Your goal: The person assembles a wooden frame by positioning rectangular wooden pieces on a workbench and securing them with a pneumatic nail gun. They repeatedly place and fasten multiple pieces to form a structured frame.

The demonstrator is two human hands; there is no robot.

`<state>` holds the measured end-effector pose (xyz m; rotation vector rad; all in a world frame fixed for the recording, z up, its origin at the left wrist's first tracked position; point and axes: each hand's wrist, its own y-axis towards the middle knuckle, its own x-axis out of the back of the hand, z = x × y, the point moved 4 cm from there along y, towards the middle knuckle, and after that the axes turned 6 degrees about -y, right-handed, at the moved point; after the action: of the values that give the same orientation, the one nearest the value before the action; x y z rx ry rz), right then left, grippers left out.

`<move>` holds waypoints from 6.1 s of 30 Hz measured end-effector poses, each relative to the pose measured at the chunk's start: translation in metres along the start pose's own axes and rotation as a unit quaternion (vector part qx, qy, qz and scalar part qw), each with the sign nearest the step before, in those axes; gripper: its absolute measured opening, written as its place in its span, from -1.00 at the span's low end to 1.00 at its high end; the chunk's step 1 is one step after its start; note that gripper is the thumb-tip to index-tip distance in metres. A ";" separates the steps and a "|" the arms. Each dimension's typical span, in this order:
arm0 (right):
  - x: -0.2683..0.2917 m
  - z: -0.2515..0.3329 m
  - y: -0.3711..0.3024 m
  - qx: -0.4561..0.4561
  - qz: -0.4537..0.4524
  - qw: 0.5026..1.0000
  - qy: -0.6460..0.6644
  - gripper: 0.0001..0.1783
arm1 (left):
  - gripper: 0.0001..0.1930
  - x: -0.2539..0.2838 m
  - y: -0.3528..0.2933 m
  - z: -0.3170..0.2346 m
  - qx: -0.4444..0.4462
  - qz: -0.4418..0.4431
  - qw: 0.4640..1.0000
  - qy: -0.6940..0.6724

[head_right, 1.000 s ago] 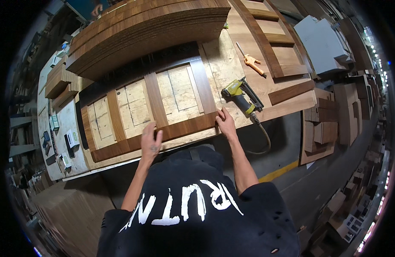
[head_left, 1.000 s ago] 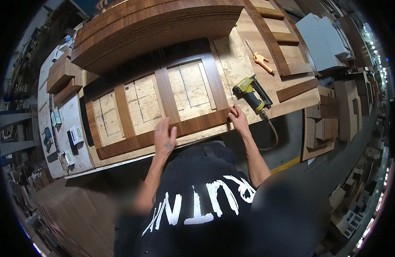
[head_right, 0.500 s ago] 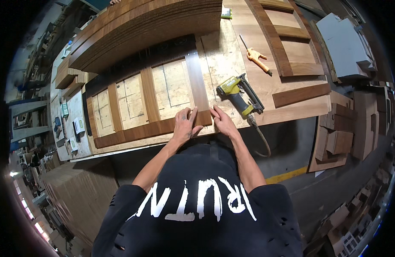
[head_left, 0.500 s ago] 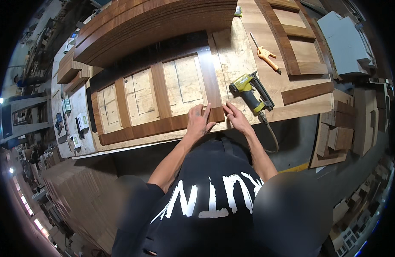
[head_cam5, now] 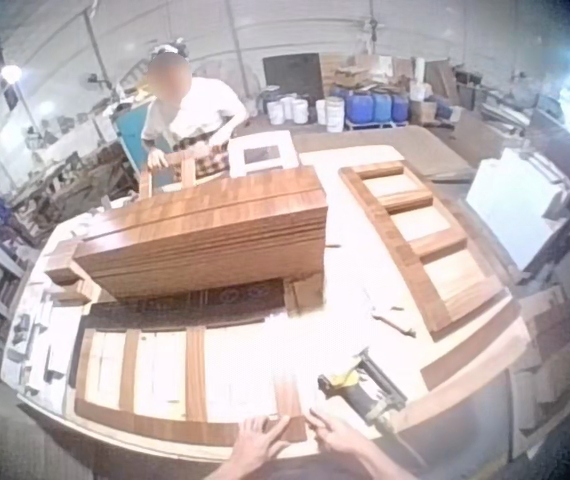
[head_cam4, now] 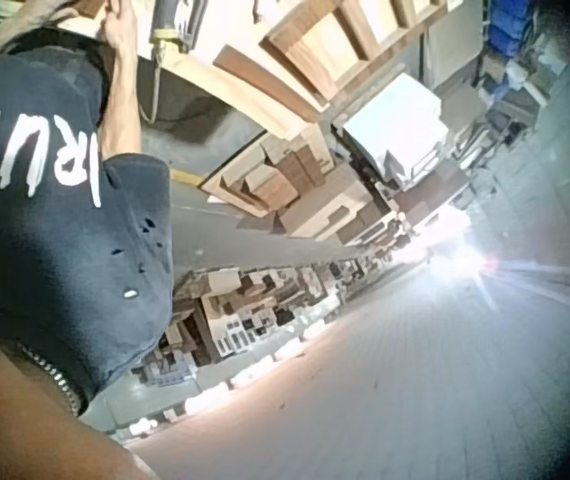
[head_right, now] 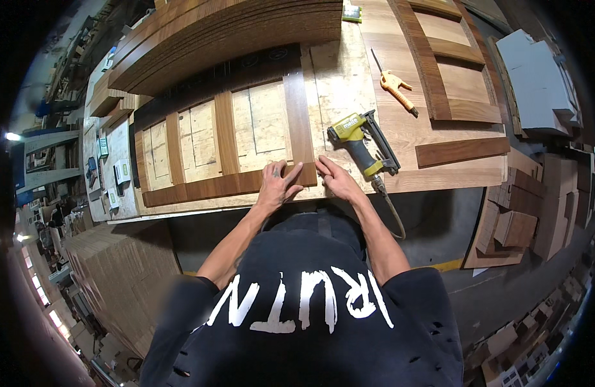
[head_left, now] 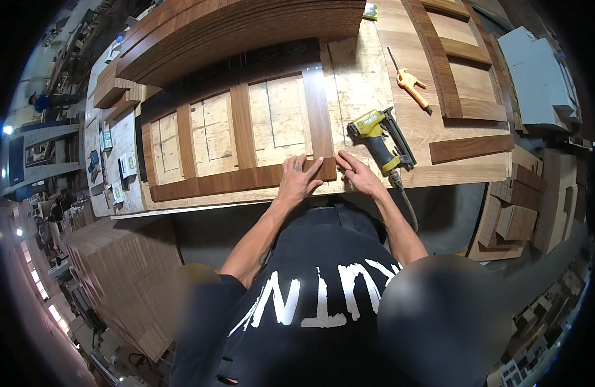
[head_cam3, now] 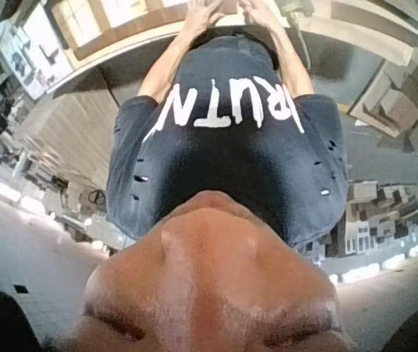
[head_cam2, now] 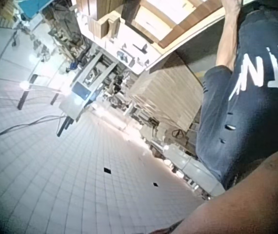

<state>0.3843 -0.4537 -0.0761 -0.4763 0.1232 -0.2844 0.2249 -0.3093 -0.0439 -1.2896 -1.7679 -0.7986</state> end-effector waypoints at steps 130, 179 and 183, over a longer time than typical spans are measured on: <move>-0.015 0.109 0.001 -0.027 -0.013 0.879 -0.476 -0.61 | -0.23 -0.004 -0.016 0.018 0.075 -0.043 0.985 -0.148; -0.202 0.143 0.088 -0.173 -0.117 0.901 -0.381 -0.63 | -0.14 0.093 -0.132 0.212 -0.054 0.008 0.998 0.013; -0.212 0.157 0.072 -0.104 -0.089 0.917 -0.375 -0.63 | -0.16 0.102 -0.129 0.209 -0.058 0.000 0.998 0.013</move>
<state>0.2278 -0.2616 0.0394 -0.7825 -0.6504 -0.2513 0.0361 -0.1233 -0.0620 -1.3472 -1.7234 -0.9256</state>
